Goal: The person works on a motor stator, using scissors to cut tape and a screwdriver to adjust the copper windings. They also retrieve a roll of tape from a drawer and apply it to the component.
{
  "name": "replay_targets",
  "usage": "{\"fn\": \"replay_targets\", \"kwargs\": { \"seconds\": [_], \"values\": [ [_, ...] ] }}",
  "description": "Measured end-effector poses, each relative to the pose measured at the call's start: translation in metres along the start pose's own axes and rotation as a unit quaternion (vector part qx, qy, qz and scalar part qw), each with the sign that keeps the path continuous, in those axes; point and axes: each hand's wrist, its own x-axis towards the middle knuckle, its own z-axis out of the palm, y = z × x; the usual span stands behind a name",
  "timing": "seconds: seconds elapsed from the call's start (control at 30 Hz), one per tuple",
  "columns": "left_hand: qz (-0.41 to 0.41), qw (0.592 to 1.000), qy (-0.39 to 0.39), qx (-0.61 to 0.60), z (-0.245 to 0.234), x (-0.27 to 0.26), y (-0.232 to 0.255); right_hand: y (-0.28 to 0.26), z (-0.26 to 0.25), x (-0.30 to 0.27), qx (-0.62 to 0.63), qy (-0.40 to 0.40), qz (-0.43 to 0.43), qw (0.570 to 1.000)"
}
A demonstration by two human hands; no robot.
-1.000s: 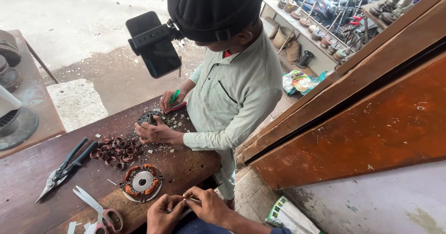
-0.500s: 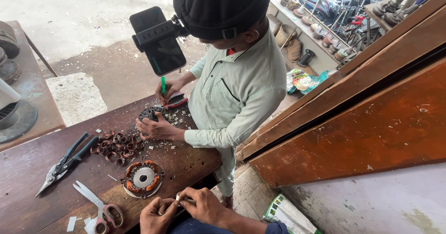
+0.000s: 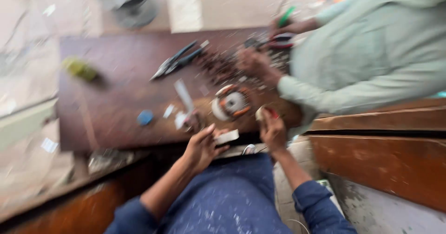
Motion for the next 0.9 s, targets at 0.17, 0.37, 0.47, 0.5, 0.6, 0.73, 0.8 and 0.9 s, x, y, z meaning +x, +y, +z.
{"fn": "replay_targets", "kwargs": {
  "seconds": [0.17, 0.37, 0.47, 0.5, 0.6, 0.73, 0.8, 0.9],
  "values": [
    [0.000, 0.999, -0.026, -0.033, 0.001, -0.024, 0.012, -0.037, 0.009, 0.008, 0.010, -0.003, -0.022, 1.000],
    [-0.012, 0.999, -0.006, -0.034, 0.012, -0.017, -0.006, -0.102, -0.052, 0.000, 0.150, 0.070, -0.268, 0.949],
    [-0.015, 0.999, -0.039, -0.025, 0.020, -0.008, -0.009, -0.106, -0.071, 0.019, 0.076, 0.083, -0.319, 0.941],
    [-0.004, 1.000, -0.004, -0.002, 0.022, -0.010, -0.014, -0.104, -0.075, 0.023, 0.053, 0.088, -0.311, 0.945],
    [0.098, 0.978, 0.095, 0.158, 0.035, -0.003, -0.014, -0.092, -0.079, 0.046, 0.052, 0.102, -0.247, 0.962],
    [0.386, 0.693, 0.151, 0.590, 0.049, 0.021, -0.021, -0.070, -0.075, 0.069, 0.172, 0.104, -0.132, 0.971],
    [0.425, 0.538, 0.146, 0.713, 0.052, 0.040, -0.024, -0.063, -0.071, 0.073, 0.244, 0.074, -0.036, 0.966],
    [0.374, 0.469, 0.153, 0.785, 0.051, 0.070, -0.024, -0.059, -0.066, 0.076, 0.273, 0.047, 0.017, 0.961]
  ]
}}
